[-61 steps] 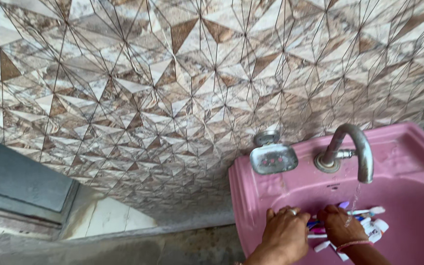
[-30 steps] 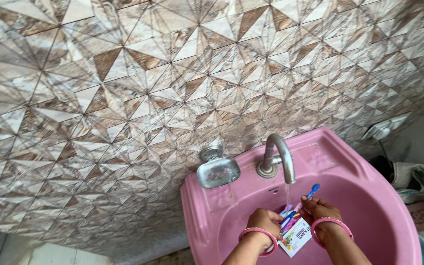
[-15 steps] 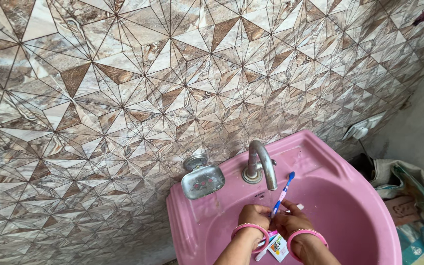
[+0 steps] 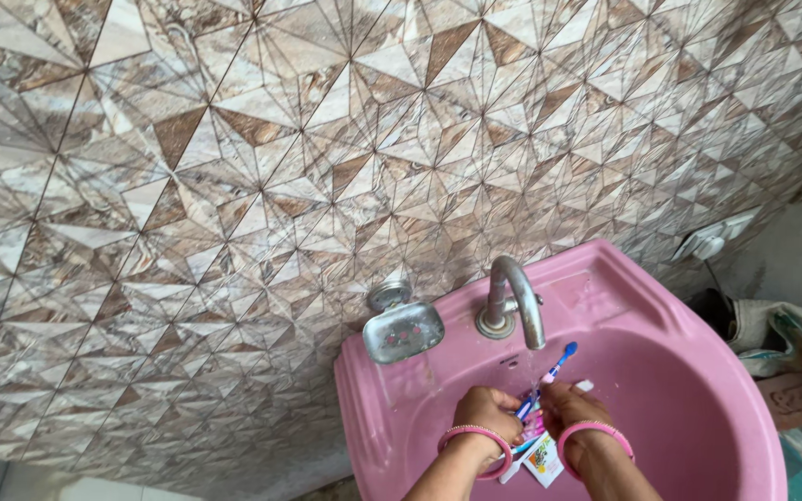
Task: The person rinses multiple toothbrushes under running water at a pink sink, then places them into a wall-mounted holder. The person repeats this process for several toothbrushes, ensuring each is rinsed before being stored.
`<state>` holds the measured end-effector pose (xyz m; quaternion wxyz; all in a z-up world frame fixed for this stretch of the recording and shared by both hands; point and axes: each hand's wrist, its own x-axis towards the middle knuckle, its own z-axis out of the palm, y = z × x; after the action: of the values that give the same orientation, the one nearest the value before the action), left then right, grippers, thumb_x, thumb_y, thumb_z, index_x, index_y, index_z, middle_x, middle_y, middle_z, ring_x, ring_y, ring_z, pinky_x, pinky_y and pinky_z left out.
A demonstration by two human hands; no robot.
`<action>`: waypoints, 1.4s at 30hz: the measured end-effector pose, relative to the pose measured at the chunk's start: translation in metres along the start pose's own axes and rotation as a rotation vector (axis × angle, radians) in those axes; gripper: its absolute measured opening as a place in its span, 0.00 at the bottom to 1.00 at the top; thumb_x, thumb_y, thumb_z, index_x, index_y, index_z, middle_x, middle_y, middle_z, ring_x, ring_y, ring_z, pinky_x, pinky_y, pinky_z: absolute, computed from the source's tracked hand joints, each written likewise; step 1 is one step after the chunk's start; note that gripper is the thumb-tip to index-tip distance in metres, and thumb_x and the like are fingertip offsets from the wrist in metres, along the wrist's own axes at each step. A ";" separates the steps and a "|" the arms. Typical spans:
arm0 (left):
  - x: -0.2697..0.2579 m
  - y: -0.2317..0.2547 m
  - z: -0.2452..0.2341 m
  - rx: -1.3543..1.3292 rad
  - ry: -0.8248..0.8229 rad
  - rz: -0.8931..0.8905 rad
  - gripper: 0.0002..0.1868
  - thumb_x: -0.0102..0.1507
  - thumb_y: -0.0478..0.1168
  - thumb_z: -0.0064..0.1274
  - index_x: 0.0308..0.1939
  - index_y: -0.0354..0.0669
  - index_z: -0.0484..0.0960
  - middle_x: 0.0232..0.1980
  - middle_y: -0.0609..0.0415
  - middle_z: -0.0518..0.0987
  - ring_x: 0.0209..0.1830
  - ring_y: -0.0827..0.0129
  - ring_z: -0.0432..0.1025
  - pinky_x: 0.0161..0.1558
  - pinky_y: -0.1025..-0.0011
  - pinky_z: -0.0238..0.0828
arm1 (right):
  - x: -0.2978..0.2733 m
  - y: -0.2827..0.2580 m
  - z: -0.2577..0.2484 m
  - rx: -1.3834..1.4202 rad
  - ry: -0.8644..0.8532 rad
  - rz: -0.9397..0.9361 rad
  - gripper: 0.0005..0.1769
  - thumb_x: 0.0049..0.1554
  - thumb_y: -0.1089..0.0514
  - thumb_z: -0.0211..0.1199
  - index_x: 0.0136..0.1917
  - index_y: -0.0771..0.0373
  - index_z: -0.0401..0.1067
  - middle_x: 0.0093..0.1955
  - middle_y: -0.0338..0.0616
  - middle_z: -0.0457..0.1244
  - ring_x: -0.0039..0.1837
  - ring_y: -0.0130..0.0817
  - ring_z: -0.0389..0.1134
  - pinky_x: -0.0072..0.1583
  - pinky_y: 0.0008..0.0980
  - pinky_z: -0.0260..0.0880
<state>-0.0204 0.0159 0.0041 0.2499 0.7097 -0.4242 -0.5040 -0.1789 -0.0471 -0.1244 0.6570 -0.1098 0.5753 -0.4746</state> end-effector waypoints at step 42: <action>-0.035 -0.036 -0.022 0.331 0.034 0.108 0.11 0.61 0.41 0.60 0.48 0.49 0.88 0.49 0.49 0.85 0.50 0.60 0.80 0.56 0.67 0.74 | -0.005 0.012 -0.003 -0.011 -0.010 0.047 0.09 0.59 0.66 0.64 0.53 0.69 0.72 0.48 0.49 0.68 0.47 0.36 0.70 0.50 0.30 0.78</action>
<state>0.0081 0.0626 0.0021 0.1636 0.7256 -0.5346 -0.4011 -0.1751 -0.0361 -0.1307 0.6703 -0.1022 0.5771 -0.4551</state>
